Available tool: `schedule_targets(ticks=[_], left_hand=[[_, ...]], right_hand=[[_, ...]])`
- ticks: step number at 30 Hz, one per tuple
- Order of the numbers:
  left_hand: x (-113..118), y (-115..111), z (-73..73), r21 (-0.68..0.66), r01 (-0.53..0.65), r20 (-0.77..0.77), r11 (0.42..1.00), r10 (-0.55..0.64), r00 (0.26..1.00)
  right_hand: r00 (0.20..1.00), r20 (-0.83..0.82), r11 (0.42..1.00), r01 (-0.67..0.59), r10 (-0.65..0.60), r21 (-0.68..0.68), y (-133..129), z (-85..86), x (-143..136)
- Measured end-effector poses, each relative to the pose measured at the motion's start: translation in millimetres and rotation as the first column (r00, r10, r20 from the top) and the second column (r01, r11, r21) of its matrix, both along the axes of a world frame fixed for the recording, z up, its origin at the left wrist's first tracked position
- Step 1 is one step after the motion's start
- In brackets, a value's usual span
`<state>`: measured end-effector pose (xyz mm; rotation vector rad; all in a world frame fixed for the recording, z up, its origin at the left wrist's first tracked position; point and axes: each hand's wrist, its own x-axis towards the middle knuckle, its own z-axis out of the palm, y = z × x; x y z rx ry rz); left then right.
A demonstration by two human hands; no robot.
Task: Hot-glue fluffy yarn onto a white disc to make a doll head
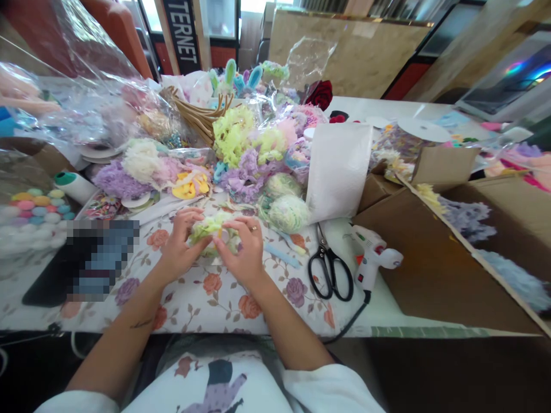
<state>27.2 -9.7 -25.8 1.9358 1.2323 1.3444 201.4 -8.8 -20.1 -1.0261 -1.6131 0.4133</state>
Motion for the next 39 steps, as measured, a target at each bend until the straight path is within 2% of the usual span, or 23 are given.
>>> schedule_targets(ticks=[4, 12, 17, 22, 25, 29, 39], left_hand=[[3, -2, 0.3, -0.027, 0.037, -0.003, 0.999, -0.037, 0.999], [2, -3, -2.9, -0.075, 0.065, 0.029, 0.995, -0.063, 0.998], [0, -1, 2.4, -0.012, 0.061, -0.066, 0.998, -0.062, 0.996], [-1, -1, 4.9, -0.001, 0.124, -0.049, 0.992, -0.124, 0.991], [-3, -2, 3.3, -0.024, 0.113, -0.016, 0.993, -0.113, 0.993], [-3, -1, 0.0, 0.016, 0.066, 0.02, 0.998, -0.066, 0.998], [1, -1, -3.7, 0.169, -0.003, -0.063, 0.986, 0.014, 0.998]], right_hand=[[0.997, 0.02, 0.996, -0.075, 0.076, -0.042, 0, -3.1, -6], [0.988, 0.136, 0.971, -0.098, 0.07, 0.218, -2, -8.3, -8], [0.982, 0.176, 0.964, -0.107, 0.064, 0.244, -2, -6.8, -7], [0.985, 0.168, 0.964, -0.084, 0.042, 0.252, -2, -8.2, -7], [0.987, 0.161, 0.963, -0.068, 0.026, 0.261, -3, -8.3, -8], [0.988, 0.154, 0.958, -0.059, 0.016, 0.282, -4, -7.7, -9], [0.979, 0.191, 0.96, 0.01, -0.066, 0.278, -5, -13.2, -9]])
